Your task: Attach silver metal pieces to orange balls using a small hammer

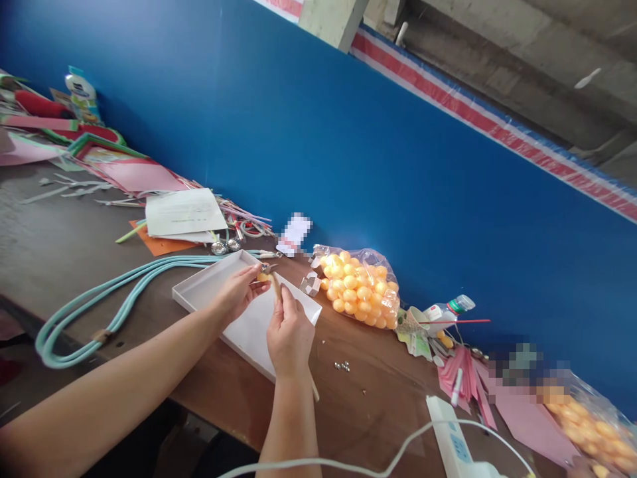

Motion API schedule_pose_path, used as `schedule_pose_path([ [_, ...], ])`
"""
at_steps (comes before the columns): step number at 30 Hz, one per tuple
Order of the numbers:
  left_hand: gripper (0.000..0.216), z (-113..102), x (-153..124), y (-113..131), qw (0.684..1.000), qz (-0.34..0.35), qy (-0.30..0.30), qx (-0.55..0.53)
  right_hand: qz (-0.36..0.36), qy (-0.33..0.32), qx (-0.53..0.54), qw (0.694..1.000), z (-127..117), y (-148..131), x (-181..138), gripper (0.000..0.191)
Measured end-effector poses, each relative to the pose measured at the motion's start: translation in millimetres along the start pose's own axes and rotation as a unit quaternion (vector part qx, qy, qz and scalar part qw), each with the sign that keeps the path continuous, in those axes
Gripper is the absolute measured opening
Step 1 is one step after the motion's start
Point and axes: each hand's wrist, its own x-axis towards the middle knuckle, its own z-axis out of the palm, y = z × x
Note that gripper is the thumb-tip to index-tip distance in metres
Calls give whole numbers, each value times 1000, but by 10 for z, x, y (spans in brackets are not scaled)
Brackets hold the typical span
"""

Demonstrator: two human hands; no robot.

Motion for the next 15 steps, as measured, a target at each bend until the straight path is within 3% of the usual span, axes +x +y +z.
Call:
schedule_pose_path([
  [4, 25, -3, 0, -6, 1000, 14, 6, 4, 4, 33, -2, 999, 10, 4, -3, 40],
  [15, 29, -1, 14, -22, 999, 21, 25, 12, 0, 8, 5, 1000, 12, -13, -3, 39],
])
